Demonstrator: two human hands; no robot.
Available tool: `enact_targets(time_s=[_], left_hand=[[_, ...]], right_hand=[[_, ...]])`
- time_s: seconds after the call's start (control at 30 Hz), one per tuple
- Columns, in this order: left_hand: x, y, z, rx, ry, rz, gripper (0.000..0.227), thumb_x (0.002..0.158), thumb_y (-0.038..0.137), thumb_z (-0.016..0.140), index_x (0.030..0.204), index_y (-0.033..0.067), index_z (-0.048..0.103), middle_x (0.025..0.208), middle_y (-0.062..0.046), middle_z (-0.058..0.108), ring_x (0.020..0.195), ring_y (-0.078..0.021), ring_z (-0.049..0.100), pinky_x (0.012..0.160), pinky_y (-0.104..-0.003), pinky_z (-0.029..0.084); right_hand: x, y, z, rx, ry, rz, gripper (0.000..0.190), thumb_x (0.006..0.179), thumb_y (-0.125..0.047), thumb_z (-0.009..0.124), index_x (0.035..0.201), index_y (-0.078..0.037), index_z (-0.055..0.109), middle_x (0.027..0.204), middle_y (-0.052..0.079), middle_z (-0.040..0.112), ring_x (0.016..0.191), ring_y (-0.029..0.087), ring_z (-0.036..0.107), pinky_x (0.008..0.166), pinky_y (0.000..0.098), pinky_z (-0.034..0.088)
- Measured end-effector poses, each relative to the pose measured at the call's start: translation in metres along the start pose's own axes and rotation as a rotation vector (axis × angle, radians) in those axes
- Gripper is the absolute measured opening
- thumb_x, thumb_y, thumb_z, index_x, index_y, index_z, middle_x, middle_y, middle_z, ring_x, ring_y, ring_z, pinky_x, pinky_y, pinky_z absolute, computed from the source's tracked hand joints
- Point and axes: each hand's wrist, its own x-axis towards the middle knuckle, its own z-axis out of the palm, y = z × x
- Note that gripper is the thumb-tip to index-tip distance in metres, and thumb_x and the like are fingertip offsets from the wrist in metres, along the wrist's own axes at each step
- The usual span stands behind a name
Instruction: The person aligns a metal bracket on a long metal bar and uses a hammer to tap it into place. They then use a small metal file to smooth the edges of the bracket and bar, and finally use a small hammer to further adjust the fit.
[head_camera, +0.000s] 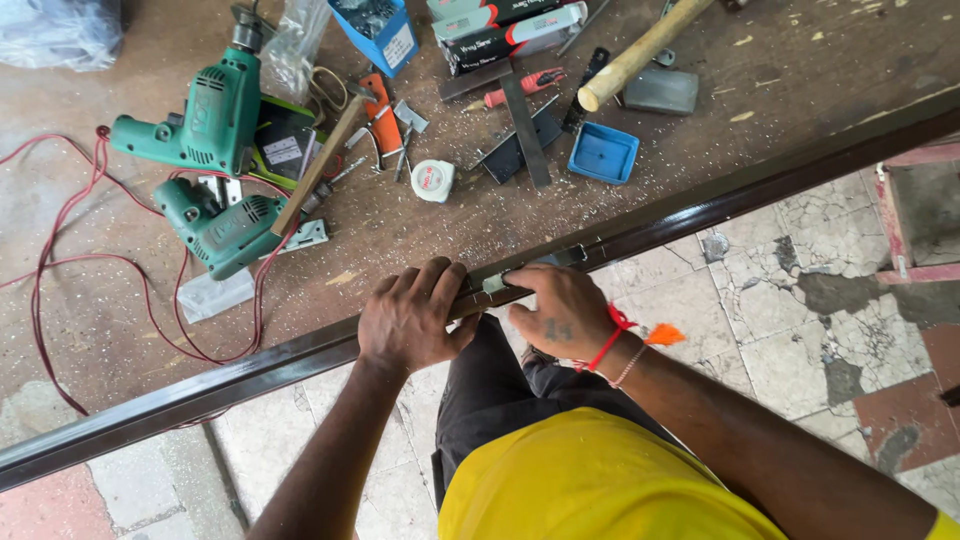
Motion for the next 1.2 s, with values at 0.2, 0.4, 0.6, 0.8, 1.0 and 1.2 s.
enact_targets(time_s=[0.2, 0.4, 0.6, 0.8, 1.0, 1.2], left_hand=[[-0.002, 0.001, 0.001, -0.011, -0.099, -0.039, 0.057, 0.076, 0.047, 0.077, 0.116, 0.0108, 0.063, 0.105, -0.007, 0.068, 0.089, -0.0260, 0.072, 0.080, -0.043, 0.059], [0.000, -0.003, 0.003, -0.008, -0.044, 0.051, 0.047, 0.083, 0.042, 0.074, 0.117, 0.0117, 0.064, 0.117, -0.010, 0.067, 0.095, -0.0282, 0.071, 0.081, -0.045, 0.058], [-0.007, 0.029, 0.000, -0.066, 0.111, 0.045, 0.036, 0.085, 0.018, 0.068, 0.121, 0.0152, 0.068, 0.138, -0.014, 0.059, 0.125, -0.0346, 0.058, 0.102, -0.054, 0.044], [-0.011, 0.065, 0.013, -0.131, 0.091, -0.265, 0.049, 0.073, 0.010, 0.067, 0.122, 0.0168, 0.070, 0.146, -0.017, 0.051, 0.138, -0.0389, 0.043, 0.113, -0.065, 0.027], [-0.011, 0.063, 0.014, -0.207, 0.081, -0.284, 0.054, 0.070, 0.010, 0.068, 0.123, 0.0173, 0.070, 0.152, -0.018, 0.042, 0.144, -0.0408, 0.035, 0.116, -0.068, 0.020], [-0.013, 0.064, 0.009, -0.282, 0.115, -0.294, 0.054, 0.071, 0.011, 0.070, 0.125, 0.0131, 0.068, 0.153, -0.021, 0.040, 0.145, -0.0442, 0.033, 0.119, -0.066, 0.020]], right_hand=[[0.002, 0.001, 0.018, -0.010, -0.016, 0.104, 0.038, 0.076, -0.024, 0.072, 0.105, 0.000, 0.074, 0.105, 0.020, 0.073, 0.098, 0.037, 0.070, 0.087, 0.0446, 0.055], [0.003, 0.003, 0.021, 0.008, 0.054, 0.109, 0.035, 0.075, -0.020, 0.071, 0.102, 0.001, 0.073, 0.104, 0.020, 0.072, 0.097, 0.036, 0.070, 0.087, 0.0444, 0.055], [0.007, 0.002, 0.006, 0.104, -0.081, 0.180, 0.036, 0.074, -0.016, 0.070, 0.108, -0.003, 0.072, 0.102, 0.018, 0.074, 0.092, 0.035, 0.074, 0.086, 0.0425, 0.057], [0.002, -0.005, 0.020, 0.106, -0.006, 0.158, 0.037, 0.073, -0.012, 0.068, 0.108, -0.001, 0.068, 0.110, 0.018, 0.070, 0.105, 0.036, 0.066, 0.090, 0.0449, 0.053], [-0.002, 0.003, 0.022, 0.043, -0.004, 0.100, 0.040, 0.071, -0.008, 0.065, 0.111, -0.001, 0.064, 0.113, 0.019, 0.067, 0.107, 0.039, 0.065, 0.091, 0.0464, 0.052], [0.000, 0.003, 0.019, 0.055, -0.012, 0.104, 0.040, 0.070, -0.008, 0.065, 0.109, -0.002, 0.067, 0.114, 0.019, 0.067, 0.107, 0.039, 0.065, 0.090, 0.0459, 0.053]])
